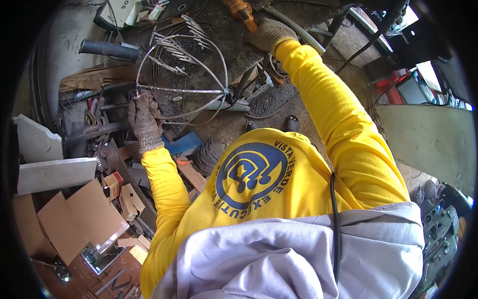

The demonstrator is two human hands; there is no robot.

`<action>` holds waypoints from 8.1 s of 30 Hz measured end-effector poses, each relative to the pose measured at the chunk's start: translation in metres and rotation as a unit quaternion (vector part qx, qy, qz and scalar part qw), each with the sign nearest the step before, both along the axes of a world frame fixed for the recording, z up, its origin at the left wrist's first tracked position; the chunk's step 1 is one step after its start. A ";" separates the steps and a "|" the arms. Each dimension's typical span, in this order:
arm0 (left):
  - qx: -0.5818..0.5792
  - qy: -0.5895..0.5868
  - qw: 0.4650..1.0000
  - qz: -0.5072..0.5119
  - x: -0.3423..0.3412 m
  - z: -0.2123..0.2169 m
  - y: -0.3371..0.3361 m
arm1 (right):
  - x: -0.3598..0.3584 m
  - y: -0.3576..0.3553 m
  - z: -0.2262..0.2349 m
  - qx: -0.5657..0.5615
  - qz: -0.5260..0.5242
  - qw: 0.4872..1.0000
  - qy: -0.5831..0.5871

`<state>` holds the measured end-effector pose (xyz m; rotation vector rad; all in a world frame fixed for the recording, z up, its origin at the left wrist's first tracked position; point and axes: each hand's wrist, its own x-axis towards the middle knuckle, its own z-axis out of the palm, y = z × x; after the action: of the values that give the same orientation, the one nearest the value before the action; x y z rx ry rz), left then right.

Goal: The person uses an angle grinder to smooth edges on a circular metal frame and then performs welding on the metal rods using a welding tool.

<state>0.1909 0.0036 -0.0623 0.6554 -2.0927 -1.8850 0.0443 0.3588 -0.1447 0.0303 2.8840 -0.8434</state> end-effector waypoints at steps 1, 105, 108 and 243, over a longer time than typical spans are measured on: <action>0.000 -0.014 1.000 -0.022 -0.002 0.001 -0.001 | -0.001 0.001 -0.001 0.002 -0.004 1.000 -0.002; -0.338 0.310 0.879 -0.129 0.059 0.010 0.025 | 0.068 -0.018 0.046 -0.488 -0.077 0.865 -0.084; -0.165 0.268 0.917 -0.245 0.015 0.017 0.112 | 0.112 -0.016 0.069 -0.360 -0.064 0.930 0.045; -0.591 0.146 0.738 -0.290 0.085 -0.079 -0.082 | 0.250 -0.076 0.000 -0.316 -0.016 0.948 -0.017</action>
<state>0.2759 -0.0783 -0.1411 -0.6068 -2.7696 -0.3530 0.2945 0.2833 -0.1445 0.0247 2.4475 -1.7035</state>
